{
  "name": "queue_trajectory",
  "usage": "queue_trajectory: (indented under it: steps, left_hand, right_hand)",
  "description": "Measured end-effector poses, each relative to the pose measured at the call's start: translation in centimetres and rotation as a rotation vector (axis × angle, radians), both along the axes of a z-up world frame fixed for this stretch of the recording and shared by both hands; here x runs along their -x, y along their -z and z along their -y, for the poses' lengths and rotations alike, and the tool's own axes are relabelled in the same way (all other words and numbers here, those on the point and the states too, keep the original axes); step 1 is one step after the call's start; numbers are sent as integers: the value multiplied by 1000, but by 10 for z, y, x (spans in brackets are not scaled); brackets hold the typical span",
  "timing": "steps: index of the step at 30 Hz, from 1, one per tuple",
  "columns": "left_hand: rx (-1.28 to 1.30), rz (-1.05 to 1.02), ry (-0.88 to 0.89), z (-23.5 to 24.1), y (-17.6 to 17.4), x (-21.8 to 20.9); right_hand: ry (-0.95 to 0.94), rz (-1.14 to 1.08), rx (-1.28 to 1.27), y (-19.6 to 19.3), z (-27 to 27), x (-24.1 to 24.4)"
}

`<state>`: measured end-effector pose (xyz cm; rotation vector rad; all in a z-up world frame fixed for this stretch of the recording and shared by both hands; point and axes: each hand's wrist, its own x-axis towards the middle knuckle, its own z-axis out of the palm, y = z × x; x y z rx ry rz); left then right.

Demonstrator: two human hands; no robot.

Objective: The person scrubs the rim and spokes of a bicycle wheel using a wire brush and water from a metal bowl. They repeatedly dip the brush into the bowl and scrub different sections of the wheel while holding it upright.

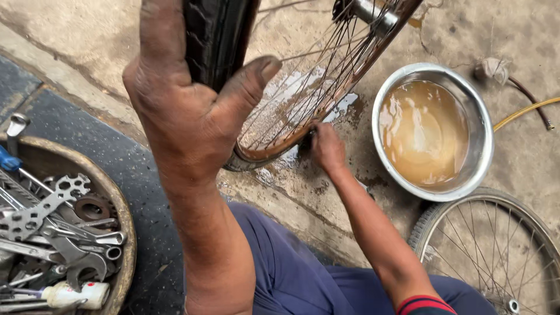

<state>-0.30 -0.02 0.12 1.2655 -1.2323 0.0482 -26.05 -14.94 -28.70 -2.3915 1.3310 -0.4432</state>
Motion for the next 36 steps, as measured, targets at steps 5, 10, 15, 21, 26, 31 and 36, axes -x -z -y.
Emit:
queue_trajectory:
  steps: [5,10,15,21,26,31,36]
  left_hand:
    - [63,10,36,3,-7,2]
    - [48,15,59,3,0,8]
    - [65,-11,85,4,-14,12]
    - [53,12,45,9,0,15]
    - [38,-7,34,5,-14,10]
    - [74,8,72,8,-1,10]
    - [44,32,43,3,2,14]
  right_hand:
    - [112,-149,-241,-22,-2,-29]
    - [-137,179,-49,-15,-35,-11]
    - [167,135,-371,-47,-36,-33]
    - [-19,245,-279,-39,-73,-38]
    - [-13,157,-101,-50,-47,-44]
    - [150,203,-487,-51,-78,-48]
    - [-33,243,-101,-24,-76,-35]
